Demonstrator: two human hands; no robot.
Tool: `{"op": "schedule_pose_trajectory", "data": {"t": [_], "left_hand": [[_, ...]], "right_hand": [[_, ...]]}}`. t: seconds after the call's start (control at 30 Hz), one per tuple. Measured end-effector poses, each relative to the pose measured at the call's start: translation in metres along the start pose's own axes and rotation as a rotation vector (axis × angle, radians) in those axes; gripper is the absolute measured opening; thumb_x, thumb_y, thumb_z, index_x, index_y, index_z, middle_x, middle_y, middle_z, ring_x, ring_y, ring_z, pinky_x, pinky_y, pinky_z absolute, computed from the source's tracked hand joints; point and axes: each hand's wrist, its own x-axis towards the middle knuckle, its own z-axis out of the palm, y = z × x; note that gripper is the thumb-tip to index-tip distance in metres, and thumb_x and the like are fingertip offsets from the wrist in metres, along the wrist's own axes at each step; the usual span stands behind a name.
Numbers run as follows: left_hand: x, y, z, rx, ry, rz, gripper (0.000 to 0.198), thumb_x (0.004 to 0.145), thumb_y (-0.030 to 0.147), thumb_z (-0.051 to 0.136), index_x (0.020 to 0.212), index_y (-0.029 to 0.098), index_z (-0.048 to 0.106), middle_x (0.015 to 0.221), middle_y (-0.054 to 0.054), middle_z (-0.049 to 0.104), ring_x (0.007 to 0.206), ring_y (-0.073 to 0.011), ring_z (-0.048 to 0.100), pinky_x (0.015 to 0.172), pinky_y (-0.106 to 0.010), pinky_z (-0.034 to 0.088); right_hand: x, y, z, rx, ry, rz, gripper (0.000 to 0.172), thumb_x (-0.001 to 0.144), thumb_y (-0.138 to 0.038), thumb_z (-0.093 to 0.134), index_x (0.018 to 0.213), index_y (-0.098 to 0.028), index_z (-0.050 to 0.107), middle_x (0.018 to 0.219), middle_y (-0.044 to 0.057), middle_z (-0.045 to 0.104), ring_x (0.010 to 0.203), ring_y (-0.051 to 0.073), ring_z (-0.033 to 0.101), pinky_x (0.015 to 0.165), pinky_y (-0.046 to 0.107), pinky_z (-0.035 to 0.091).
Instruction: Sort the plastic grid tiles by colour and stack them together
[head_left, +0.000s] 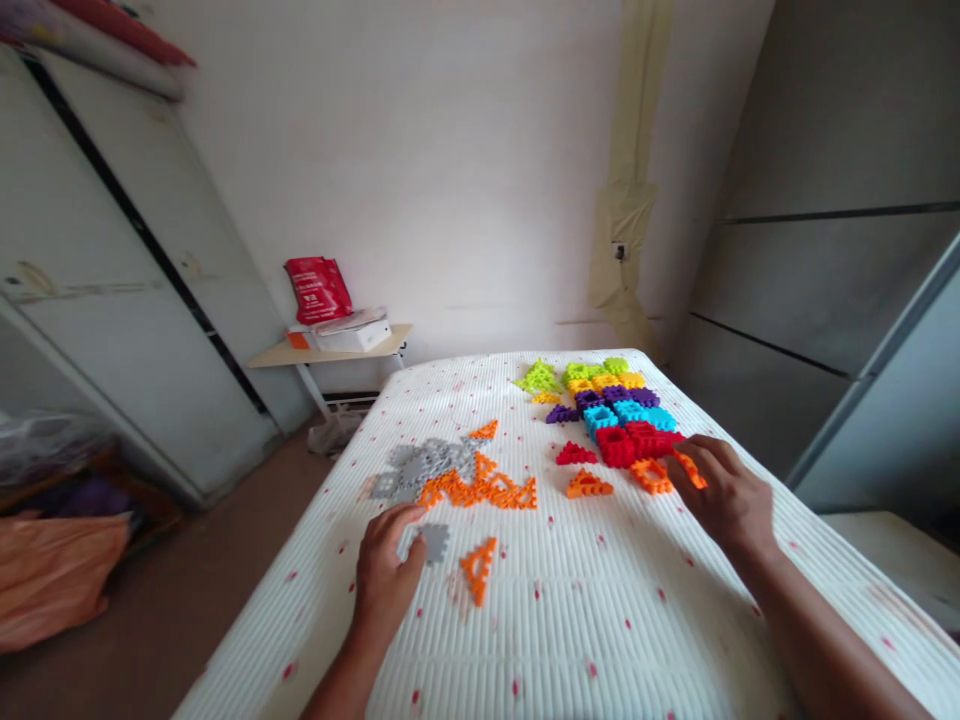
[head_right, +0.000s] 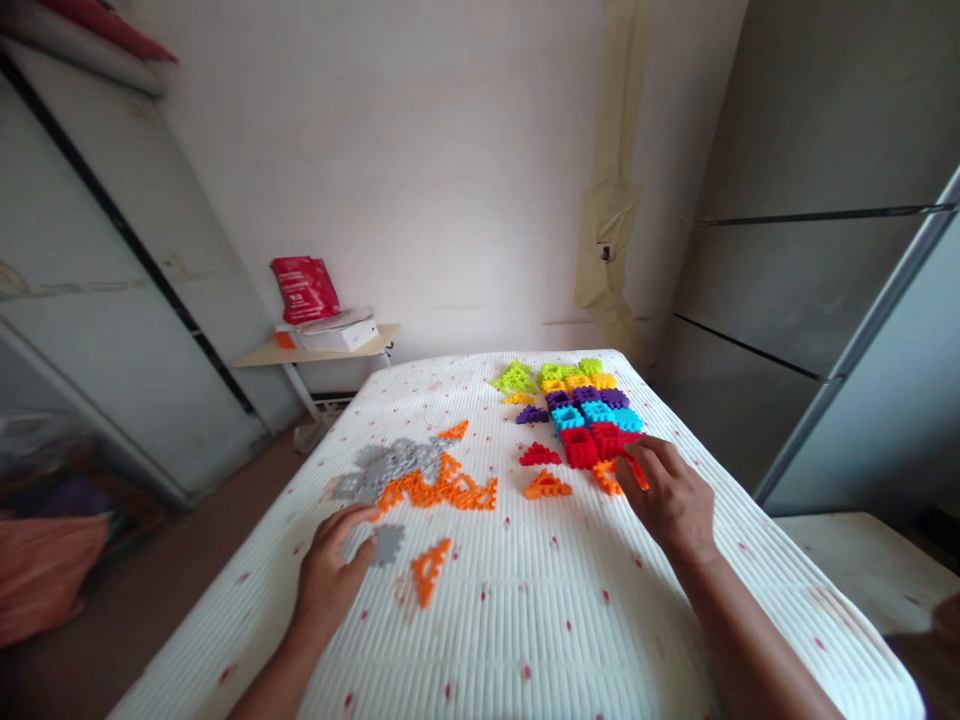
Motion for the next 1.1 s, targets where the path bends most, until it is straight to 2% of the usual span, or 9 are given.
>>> {"op": "schedule_pose_trajectory", "data": {"t": [0.17,0.3,0.43,0.57,0.7,0.93,1.1], "left_hand": [[0.026,0.003,-0.006,0.223,-0.144,-0.035,0.020,0.073,0.021,0.050,0.081,0.024,0.068,0.090,-0.003,0.069,0.091,-0.0226,0.058,0.084,-0.036,0.043],[0.045,0.016,-0.001,0.433,-0.261,-0.079,0.024,0.076,0.021,0.051,0.089,0.026,0.069,0.095,-0.004,0.068,0.095,-0.0248,0.054,0.083,-0.039,0.038],[0.056,0.025,0.014,0.515,-0.326,-0.035,0.034,0.074,0.017,0.052,0.102,0.031,0.067,0.107,-0.005,0.063,0.102,-0.0255,0.049,0.085,-0.042,0.033],[0.059,0.022,0.028,0.529,-0.356,-0.018,0.033,0.073,0.016,0.053,0.099,0.031,0.067,0.114,-0.006,0.059,0.109,-0.0262,0.044,0.085,-0.042,0.031],[0.058,0.020,0.033,0.538,-0.358,-0.015,0.026,0.074,0.017,0.053,0.094,0.028,0.067,0.110,-0.006,0.060,0.106,-0.0249,0.045,0.084,-0.040,0.031],[0.052,0.025,0.030,0.512,-0.322,0.046,0.023,0.081,0.016,0.045,0.091,0.023,0.065,0.102,-0.006,0.065,0.100,-0.0240,0.050,0.083,-0.039,0.031],[0.055,0.028,0.028,0.352,-0.177,0.058,0.024,0.081,0.019,0.043,0.089,0.023,0.065,0.096,-0.007,0.067,0.096,-0.0257,0.053,0.083,-0.040,0.034]], "right_hand": [[0.011,-0.042,0.011,0.221,-0.025,-0.170,0.014,0.085,-0.024,0.053,0.087,-0.016,0.064,0.091,0.007,0.065,0.078,0.014,0.061,0.066,0.023,0.046],[0.014,-0.070,0.021,0.314,-0.045,-0.243,0.013,0.086,-0.019,0.051,0.088,-0.015,0.062,0.092,0.008,0.065,0.077,0.013,0.060,0.067,0.023,0.046],[0.007,-0.084,0.026,0.371,-0.088,-0.286,0.012,0.087,-0.017,0.049,0.089,-0.015,0.061,0.094,0.009,0.064,0.079,0.014,0.060,0.069,0.024,0.046],[-0.003,-0.087,0.027,0.412,-0.144,-0.312,0.014,0.088,-0.017,0.046,0.089,-0.016,0.061,0.093,0.009,0.064,0.079,0.014,0.059,0.070,0.026,0.046],[-0.009,-0.088,0.028,0.431,-0.183,-0.341,0.016,0.088,-0.016,0.044,0.087,-0.016,0.060,0.089,0.009,0.063,0.078,0.015,0.059,0.069,0.026,0.046],[-0.013,-0.090,0.029,0.481,-0.205,-0.353,0.016,0.088,-0.016,0.044,0.092,-0.016,0.059,0.090,0.009,0.064,0.078,0.015,0.060,0.069,0.026,0.047],[-0.014,-0.103,0.022,0.546,-0.291,-0.462,0.017,0.089,-0.015,0.041,0.090,-0.016,0.058,0.082,0.008,0.062,0.073,0.014,0.059,0.067,0.027,0.046]]}}
